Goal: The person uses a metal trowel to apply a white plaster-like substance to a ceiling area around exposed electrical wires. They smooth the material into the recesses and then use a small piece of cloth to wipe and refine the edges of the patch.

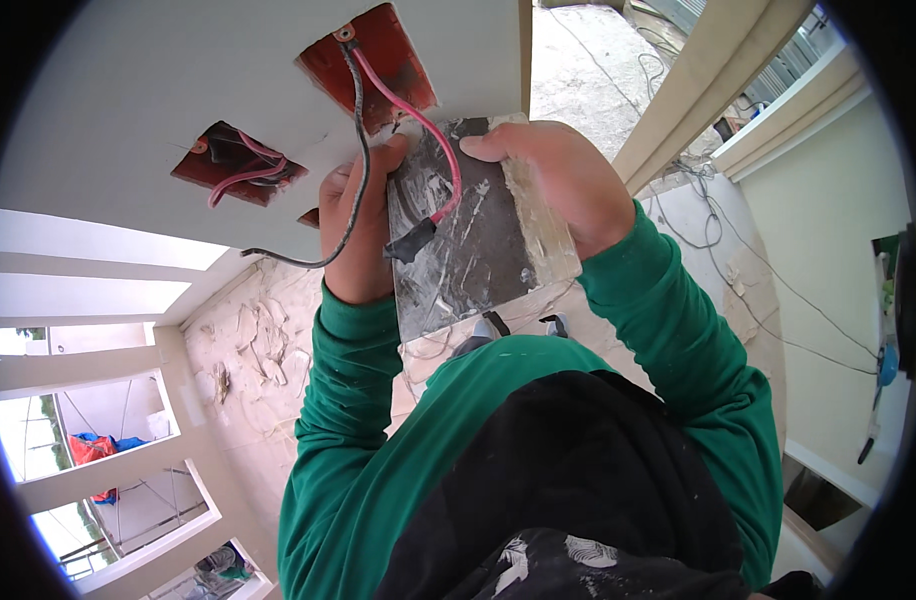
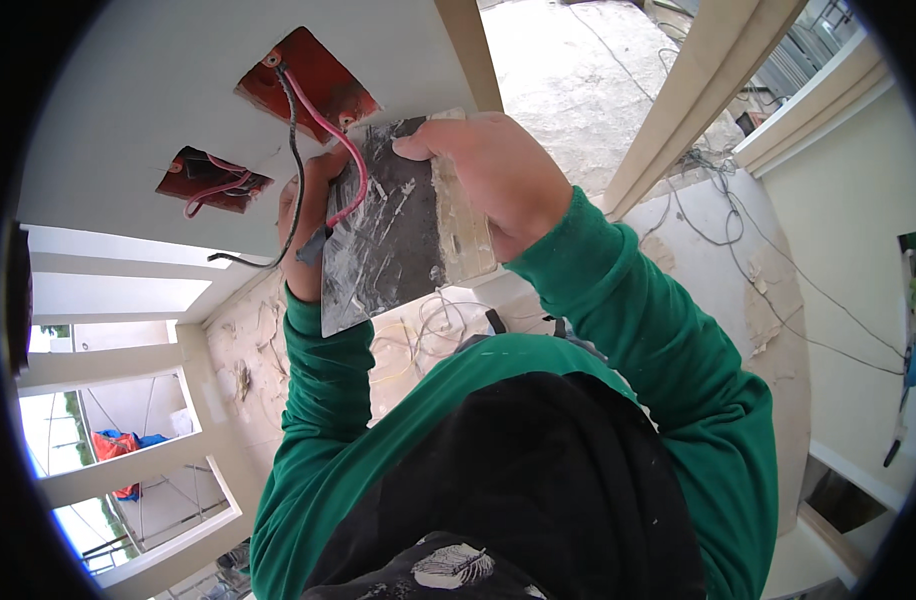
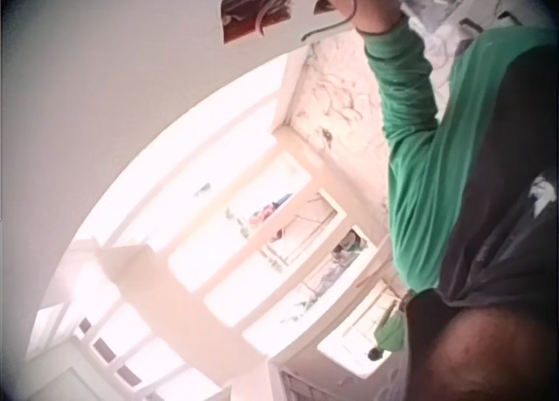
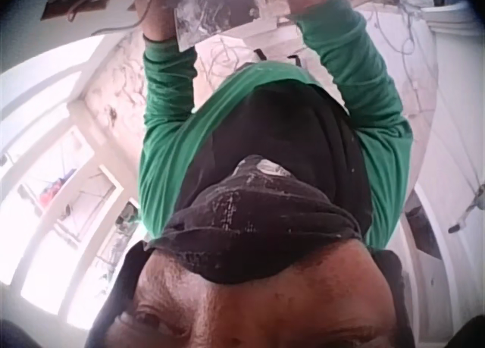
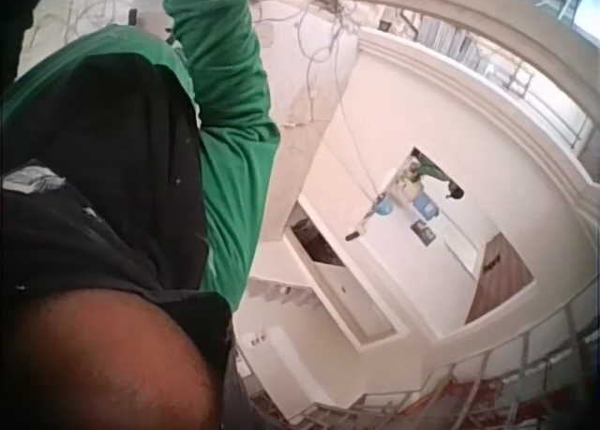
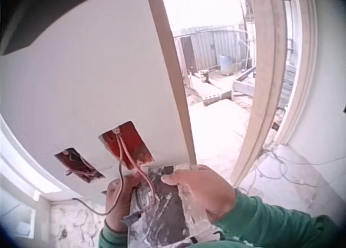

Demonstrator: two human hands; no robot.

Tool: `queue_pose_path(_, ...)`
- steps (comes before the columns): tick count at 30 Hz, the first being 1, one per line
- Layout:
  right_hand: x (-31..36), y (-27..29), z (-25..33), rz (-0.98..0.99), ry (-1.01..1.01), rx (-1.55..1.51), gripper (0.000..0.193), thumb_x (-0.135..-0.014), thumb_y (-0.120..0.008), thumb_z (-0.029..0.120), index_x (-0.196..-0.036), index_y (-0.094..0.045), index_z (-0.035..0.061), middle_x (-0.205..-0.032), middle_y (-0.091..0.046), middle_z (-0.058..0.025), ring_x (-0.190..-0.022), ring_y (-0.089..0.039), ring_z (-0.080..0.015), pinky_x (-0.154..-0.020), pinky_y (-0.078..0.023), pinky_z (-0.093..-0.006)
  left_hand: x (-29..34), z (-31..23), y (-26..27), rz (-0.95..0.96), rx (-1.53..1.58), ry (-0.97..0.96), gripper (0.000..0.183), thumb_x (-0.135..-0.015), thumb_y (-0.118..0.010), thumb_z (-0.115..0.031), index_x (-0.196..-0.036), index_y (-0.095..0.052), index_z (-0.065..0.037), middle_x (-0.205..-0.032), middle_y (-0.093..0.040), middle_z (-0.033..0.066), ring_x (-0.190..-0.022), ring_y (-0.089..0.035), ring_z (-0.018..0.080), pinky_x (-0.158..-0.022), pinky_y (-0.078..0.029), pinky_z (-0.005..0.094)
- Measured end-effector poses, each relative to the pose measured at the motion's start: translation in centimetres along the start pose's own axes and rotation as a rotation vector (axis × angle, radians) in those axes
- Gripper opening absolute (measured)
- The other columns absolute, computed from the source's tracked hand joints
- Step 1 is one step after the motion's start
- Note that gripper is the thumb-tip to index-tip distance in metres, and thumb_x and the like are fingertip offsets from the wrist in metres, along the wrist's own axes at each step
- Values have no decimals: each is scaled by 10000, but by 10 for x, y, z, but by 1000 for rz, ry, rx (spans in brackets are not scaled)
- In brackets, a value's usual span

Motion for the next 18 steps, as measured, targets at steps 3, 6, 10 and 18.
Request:
queue_pose_path(3,3,4,-9,20,12,0,192,-898,-642,129,-1021,-679,-13,-806,-651,-45,-720,-603,-120,-706,-491,-259,8,5,1,-1,-115,-5,299,-971,-594,-230,-932,-692,49,-789,-658,25,-706,-562,77,-665,-443,246)
queue_pose_path(6,20,21,-13,41,201,267,162,-912,-636,121,-962,-696,-21,-754,-632,-19,-701,-557,-86,-675,-463,-258,14,1,0,-79,-449,-13,306,-974,-601,-244,-1021,-680,48,-694,-645,42,-628,-565,79,-594,-440,253)
queue_pose_path(10,64,51,-24,-30,152,185,183,-923,-634,125,-945,-692,-47,-803,-647,3,-705,-549,-72,-661,-457,-258,33,6,-3,-6,-725,-355,565,-892,-704,-230,-1358,-496,12,-651,-648,103,-532,-636,192,-534,-499,313)
queue_pose_path(18,94,127,-82,-100,-116,-184,215,-928,-601,102,-1076,-650,-46,-946,-693,-71,-834,-658,-137,-750,-536,-283,13,-20,-33,18,-1709,-405,801,-845,-746,-326,-1429,-334,36,-616,-587,151,-537,-600,329,-534,-496,398)
Point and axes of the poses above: each hand's wrist, its own x-axis away from the middle knuckle, its own y-axis out of the back of the hand, z = x × y, the point moved 1 cm from there along -x, towards the middle knuckle
